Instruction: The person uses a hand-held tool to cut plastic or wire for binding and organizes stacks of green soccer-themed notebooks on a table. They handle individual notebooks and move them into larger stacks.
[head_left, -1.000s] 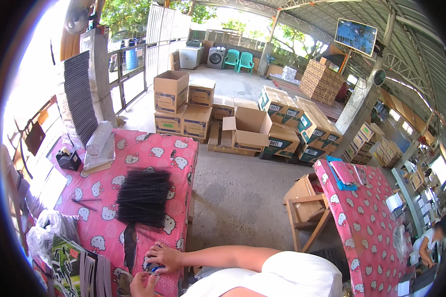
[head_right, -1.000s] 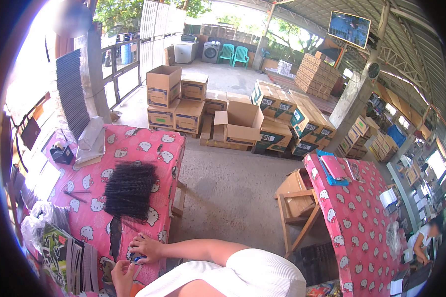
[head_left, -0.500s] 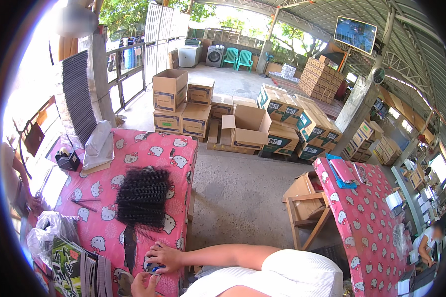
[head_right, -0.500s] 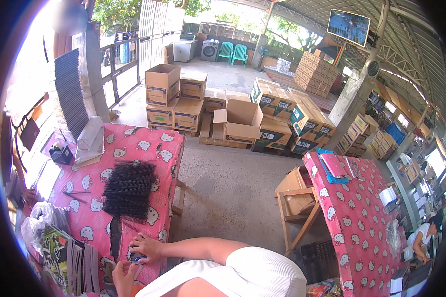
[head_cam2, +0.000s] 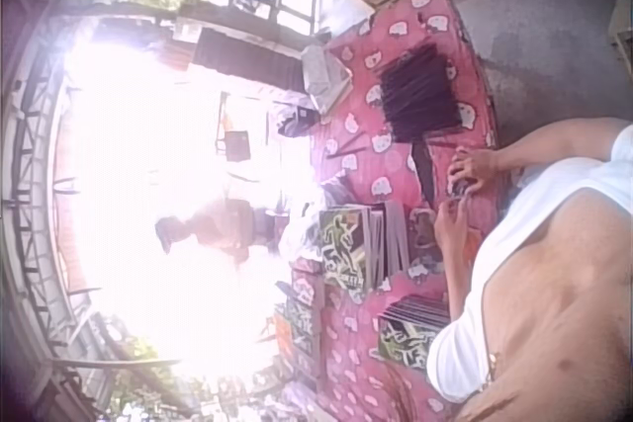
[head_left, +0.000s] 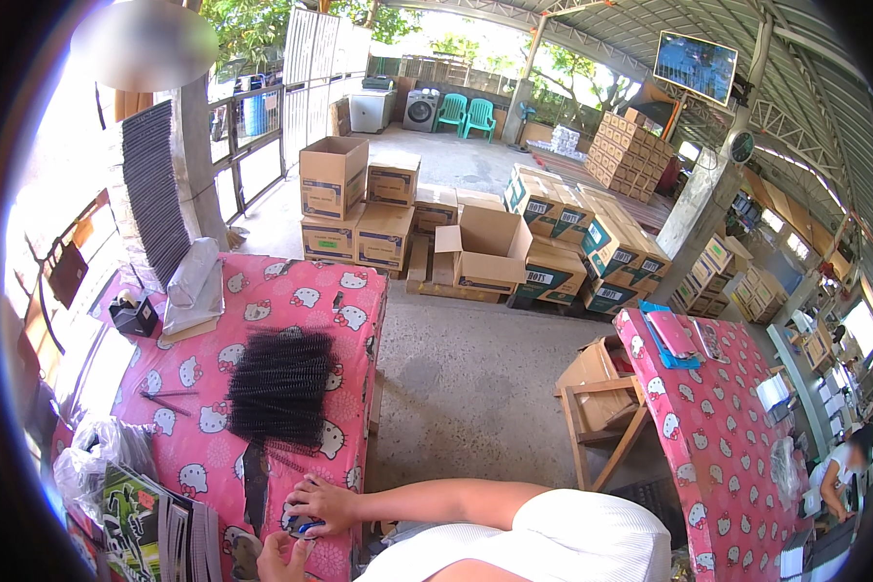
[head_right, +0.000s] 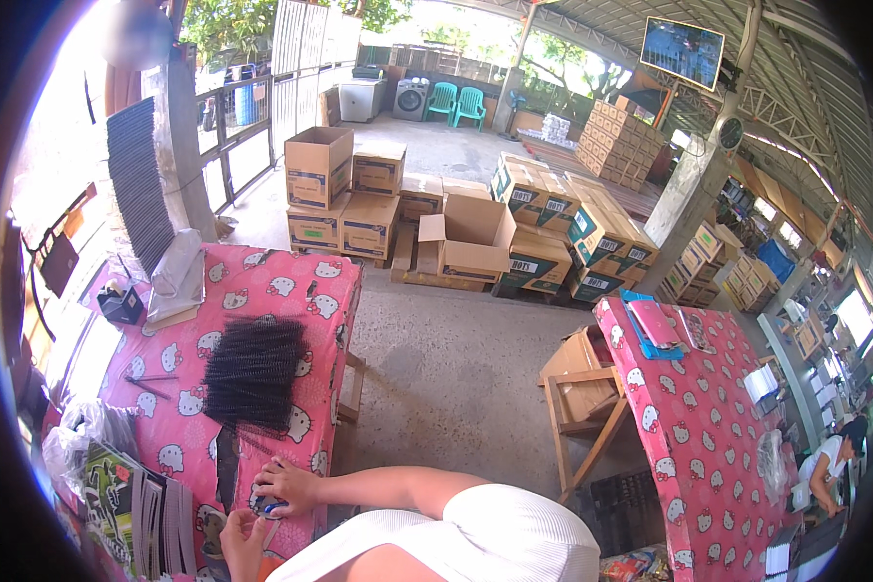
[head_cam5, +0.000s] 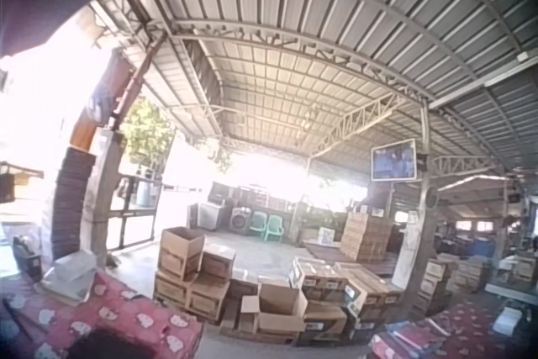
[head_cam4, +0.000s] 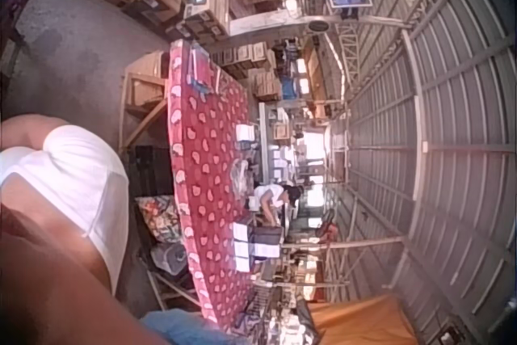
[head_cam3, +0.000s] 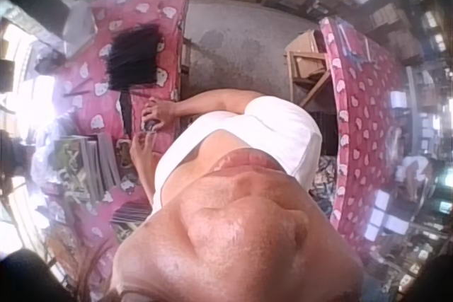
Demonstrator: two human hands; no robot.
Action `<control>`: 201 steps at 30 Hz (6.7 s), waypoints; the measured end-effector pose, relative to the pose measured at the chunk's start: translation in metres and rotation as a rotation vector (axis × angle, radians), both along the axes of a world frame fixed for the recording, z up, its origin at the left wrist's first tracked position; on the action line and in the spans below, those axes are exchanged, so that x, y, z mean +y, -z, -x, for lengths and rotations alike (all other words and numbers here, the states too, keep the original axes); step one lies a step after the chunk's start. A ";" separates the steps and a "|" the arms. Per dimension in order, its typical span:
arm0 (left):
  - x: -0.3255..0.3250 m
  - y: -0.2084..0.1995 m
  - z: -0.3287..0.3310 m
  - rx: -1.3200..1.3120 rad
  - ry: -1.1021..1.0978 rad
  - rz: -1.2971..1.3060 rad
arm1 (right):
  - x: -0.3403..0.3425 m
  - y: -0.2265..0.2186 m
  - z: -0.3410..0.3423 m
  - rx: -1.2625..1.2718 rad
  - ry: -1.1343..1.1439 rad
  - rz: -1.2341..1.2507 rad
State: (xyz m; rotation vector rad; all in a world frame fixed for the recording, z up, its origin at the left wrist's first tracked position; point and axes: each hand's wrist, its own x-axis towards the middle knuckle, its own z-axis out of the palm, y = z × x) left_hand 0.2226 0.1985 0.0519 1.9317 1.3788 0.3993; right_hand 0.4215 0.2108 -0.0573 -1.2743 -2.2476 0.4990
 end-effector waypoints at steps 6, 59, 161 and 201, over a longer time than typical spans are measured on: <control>0.000 0.003 0.000 -0.033 -0.041 0.012 | 0.000 0.000 0.000 0.000 0.000 -0.001; 0.002 0.002 0.009 0.127 0.001 0.015 | 0.009 0.002 0.004 0.030 -0.011 -0.201; -0.091 -0.009 0.074 -1.132 -0.958 -0.277 | 0.078 -0.108 0.089 0.941 -0.570 0.630; -0.139 0.004 0.067 -0.389 -1.063 -0.500 | 0.053 0.005 0.078 0.218 -0.652 0.055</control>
